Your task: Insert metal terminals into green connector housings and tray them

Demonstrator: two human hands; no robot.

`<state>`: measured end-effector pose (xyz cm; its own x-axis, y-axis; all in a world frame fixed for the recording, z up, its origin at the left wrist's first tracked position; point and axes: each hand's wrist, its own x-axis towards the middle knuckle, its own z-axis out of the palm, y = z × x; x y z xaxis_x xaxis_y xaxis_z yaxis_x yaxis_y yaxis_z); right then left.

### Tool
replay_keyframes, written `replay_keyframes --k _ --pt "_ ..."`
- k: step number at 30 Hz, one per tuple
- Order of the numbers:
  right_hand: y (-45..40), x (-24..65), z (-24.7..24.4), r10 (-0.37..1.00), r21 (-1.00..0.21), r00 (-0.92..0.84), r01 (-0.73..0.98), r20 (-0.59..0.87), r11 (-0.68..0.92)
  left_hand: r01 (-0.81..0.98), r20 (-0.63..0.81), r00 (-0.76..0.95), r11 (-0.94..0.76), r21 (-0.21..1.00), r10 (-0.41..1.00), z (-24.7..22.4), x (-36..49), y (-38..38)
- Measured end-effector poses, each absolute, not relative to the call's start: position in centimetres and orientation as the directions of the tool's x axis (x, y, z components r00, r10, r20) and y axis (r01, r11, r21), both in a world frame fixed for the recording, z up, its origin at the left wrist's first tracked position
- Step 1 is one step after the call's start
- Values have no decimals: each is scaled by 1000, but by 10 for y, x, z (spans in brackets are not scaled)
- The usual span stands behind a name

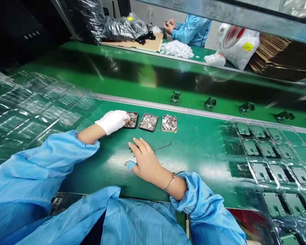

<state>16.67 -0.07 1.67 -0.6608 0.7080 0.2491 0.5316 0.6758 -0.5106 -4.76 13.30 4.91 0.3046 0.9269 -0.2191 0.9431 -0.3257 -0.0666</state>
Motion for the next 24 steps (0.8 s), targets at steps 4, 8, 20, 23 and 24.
replay_keyframes --k 4,8,20,23,24 --pt "15 184 24 576 -526 -784 398 231 752 932 -241 335 -359 -59 911 50 -47 133" --pt "23 190 21 533 -400 -819 425 212 812 937 -259 317 -344 -63 912 50 -45 137" --pt "16 177 23 807 -542 -524 610 271 578 952 -213 290 -304 -37 933 51 -43 138" --pt "18 186 23 710 -593 -651 469 269 655 954 9 231 -228 197 973 52 -54 128" --pt "19 188 21 688 -580 -681 464 251 670 909 75 178 -193 368 981 52 -58 123"
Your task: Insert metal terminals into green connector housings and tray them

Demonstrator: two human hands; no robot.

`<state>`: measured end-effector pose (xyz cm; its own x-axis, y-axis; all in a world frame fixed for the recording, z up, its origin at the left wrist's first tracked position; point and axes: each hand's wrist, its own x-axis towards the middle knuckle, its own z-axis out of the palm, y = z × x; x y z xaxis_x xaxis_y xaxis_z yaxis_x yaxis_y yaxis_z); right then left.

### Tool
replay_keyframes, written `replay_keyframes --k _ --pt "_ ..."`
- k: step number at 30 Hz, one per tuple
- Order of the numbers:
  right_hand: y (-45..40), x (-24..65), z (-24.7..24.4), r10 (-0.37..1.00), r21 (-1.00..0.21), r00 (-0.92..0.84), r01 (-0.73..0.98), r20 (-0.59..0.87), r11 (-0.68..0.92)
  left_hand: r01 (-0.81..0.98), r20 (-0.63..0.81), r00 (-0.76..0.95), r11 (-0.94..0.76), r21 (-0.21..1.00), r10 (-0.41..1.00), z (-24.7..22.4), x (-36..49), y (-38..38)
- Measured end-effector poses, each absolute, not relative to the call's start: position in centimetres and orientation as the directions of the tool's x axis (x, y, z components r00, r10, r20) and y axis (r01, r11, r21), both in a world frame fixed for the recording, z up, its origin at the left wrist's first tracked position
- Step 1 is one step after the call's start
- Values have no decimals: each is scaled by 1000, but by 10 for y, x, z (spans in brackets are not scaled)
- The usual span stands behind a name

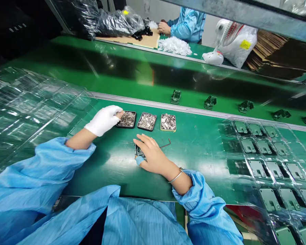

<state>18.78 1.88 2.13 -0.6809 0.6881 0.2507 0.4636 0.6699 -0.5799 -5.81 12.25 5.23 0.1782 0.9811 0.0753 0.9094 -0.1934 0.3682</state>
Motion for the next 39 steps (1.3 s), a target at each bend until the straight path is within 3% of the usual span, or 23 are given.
replay_keyframes --k 2,3,4,6,9,11,14,17,23,26,29,33,36,39 --pt "22 189 18 680 -541 -700 492 220 682 666 82 83 -116 737 993 54 -62 109" --pt "24 188 16 686 -523 -695 510 218 683 496 27 82 -64 866 996 56 -61 100" --pt "25 187 16 689 -507 -688 522 225 686 324 -36 114 -2 946 993 58 -59 91" --pt "25 183 18 695 -492 -665 523 275 696 71 -124 233 110 991 965 63 -50 71" --pt "21 177 29 720 -560 -569 472 396 681 29 -167 338 167 985 926 71 -31 40" --pt "16 173 37 758 -644 -469 416 453 642 134 -145 301 108 985 943 72 -20 24" --pt "10 165 43 799 -722 -372 356 472 593 350 6 216 -83 933 976 67 -8 7" --pt "5 161 43 806 -743 -381 338 453 578 479 133 226 -229 847 965 58 -5 -3" --pt "5 172 47 773 -767 -452 254 445 590 466 185 224 -272 842 957 44 -21 -6" --pt "16 185 46 876 -841 -321 296 359 453 428 251 212 -321 845 945 35 -30 6" --pt "28 194 38 948 -903 -209 309 241 298 507 149 365 -330 796 919 22 -30 18" --pt "34 196 33 959 -898 -217 360 183 252 600 24 392 -275 752 920 8 -23 23" --pt "29 192 37 941 -864 -263 398 214 308 599 135 355 -336 727 925 9 -22 19" --pt "21 185 40 855 -767 -422 425 302 481 584 238 353 -412 700 905 16 -21 12"
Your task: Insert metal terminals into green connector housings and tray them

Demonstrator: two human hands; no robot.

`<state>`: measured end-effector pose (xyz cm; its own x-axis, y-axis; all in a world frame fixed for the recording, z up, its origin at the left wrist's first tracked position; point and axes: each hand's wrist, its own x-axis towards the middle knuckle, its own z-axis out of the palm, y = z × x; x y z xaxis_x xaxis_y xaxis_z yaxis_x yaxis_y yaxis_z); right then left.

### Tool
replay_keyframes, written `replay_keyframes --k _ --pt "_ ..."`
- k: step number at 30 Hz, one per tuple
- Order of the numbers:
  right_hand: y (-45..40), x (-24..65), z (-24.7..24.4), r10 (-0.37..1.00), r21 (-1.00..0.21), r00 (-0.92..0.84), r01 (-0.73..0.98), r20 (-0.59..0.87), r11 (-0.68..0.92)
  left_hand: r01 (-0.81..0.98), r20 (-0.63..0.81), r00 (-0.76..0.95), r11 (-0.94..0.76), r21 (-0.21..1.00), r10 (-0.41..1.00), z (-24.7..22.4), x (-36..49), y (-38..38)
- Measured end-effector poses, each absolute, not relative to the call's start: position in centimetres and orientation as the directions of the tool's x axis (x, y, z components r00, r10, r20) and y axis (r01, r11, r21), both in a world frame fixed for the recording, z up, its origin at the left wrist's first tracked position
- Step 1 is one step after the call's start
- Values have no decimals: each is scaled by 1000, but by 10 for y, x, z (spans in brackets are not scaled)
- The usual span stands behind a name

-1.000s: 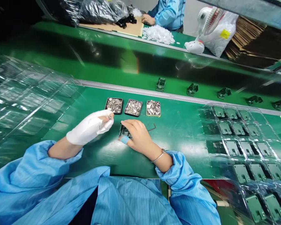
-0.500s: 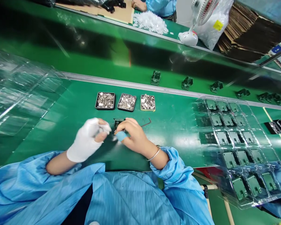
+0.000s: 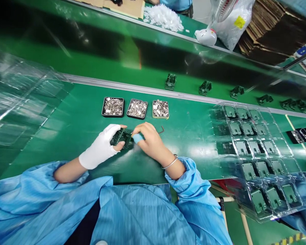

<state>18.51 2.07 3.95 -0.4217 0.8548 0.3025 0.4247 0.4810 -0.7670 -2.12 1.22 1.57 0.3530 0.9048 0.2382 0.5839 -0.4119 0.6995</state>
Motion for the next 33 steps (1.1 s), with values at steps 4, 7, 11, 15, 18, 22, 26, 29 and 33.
replay_keyframes --k 4,7,11,15,18,22,26,29,33 --pt "13 176 36 774 -623 -524 483 356 615 584 300 355 -460 668 886 23 -17 5" --pt "12 175 34 772 -597 -531 509 350 620 587 294 377 -472 657 878 25 -16 4" --pt "12 176 34 787 -599 -538 534 304 596 604 252 387 -450 658 887 25 -17 5" --pt "11 176 34 793 -604 -532 539 296 587 622 296 411 -503 600 862 23 -18 5" --pt "12 176 34 801 -614 -517 536 303 579 660 336 436 -550 511 835 21 -19 5" --pt "13 175 34 803 -638 -520 521 289 567 653 280 443 -521 550 852 23 -20 5" --pt "13 174 34 793 -684 -527 458 306 568 586 187 429 -430 687 884 26 -22 4" --pt "13 174 34 789 -690 -518 438 330 576 572 195 421 -426 701 886 26 -22 5" --pt "16 177 34 756 -692 -559 395 341 604 562 239 448 -480 674 861 25 -21 5"
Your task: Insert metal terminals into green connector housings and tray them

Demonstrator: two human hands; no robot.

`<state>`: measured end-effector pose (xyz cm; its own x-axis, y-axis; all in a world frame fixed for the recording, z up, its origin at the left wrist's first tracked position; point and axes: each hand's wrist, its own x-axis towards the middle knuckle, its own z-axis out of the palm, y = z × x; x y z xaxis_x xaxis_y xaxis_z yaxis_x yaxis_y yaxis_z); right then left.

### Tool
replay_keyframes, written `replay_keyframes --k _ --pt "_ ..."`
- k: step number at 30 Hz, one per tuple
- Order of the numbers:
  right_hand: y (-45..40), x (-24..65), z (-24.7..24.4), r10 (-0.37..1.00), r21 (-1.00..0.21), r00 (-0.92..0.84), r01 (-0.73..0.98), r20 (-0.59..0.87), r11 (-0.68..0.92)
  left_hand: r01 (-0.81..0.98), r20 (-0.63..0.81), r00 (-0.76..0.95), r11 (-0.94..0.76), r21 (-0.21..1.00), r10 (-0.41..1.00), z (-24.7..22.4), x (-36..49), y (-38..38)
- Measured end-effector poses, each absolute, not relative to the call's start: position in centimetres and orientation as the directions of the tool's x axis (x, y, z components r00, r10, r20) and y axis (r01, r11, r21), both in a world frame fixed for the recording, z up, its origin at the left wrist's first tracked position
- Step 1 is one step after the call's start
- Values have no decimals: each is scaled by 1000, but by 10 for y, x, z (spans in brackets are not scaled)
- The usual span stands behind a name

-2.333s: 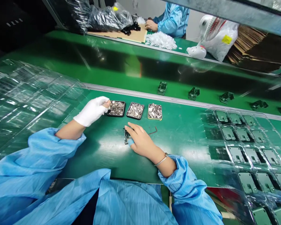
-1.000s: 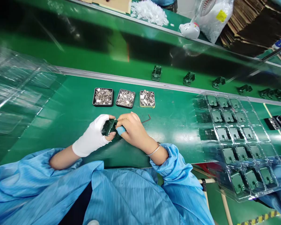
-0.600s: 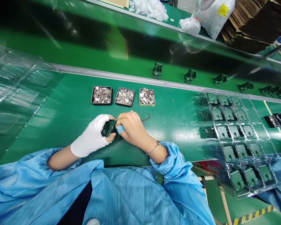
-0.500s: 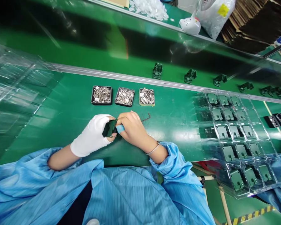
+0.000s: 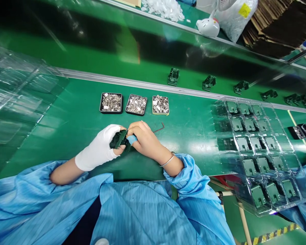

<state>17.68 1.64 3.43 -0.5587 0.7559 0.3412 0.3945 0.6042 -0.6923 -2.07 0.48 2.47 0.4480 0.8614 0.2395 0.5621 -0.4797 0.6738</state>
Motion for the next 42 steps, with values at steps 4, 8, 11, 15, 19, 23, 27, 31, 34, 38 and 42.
replay_keyframes --k 4,8,11,15,19,23,27,31,34,38,42 --pt "18 178 36 764 -713 -554 383 331 587 619 273 464 -529 580 843 25 -20 5" --pt "16 175 35 792 -733 -522 396 315 553 644 224 473 -508 573 852 28 -22 6" --pt "16 172 32 801 -750 -501 379 326 542 590 176 485 -469 657 857 30 -24 7" --pt "14 169 29 829 -754 -446 400 337 521 589 208 427 -445 674 880 28 -19 7" --pt "9 165 29 838 -765 -410 386 360 517 616 274 397 -476 628 876 27 -15 10" --pt "3 163 30 834 -777 -416 358 363 517 650 335 440 -553 520 833 31 -18 12" --pt "0 161 26 839 -764 -435 401 326 505 745 409 422 -566 352 809 31 -14 6" --pt "3 160 21 874 -713 -414 529 256 460 812 394 344 -481 331 852 19 -6 -1" --pt "9 163 20 883 -727 -414 534 220 432 751 354 316 -460 474 880 10 -4 -1" --pt "14 166 25 869 -764 -429 464 248 448 587 290 305 -419 693 907 9 -9 1" --pt "13 163 30 856 -720 -450 503 254 478 497 144 296 -281 821 944 21 -12 5"
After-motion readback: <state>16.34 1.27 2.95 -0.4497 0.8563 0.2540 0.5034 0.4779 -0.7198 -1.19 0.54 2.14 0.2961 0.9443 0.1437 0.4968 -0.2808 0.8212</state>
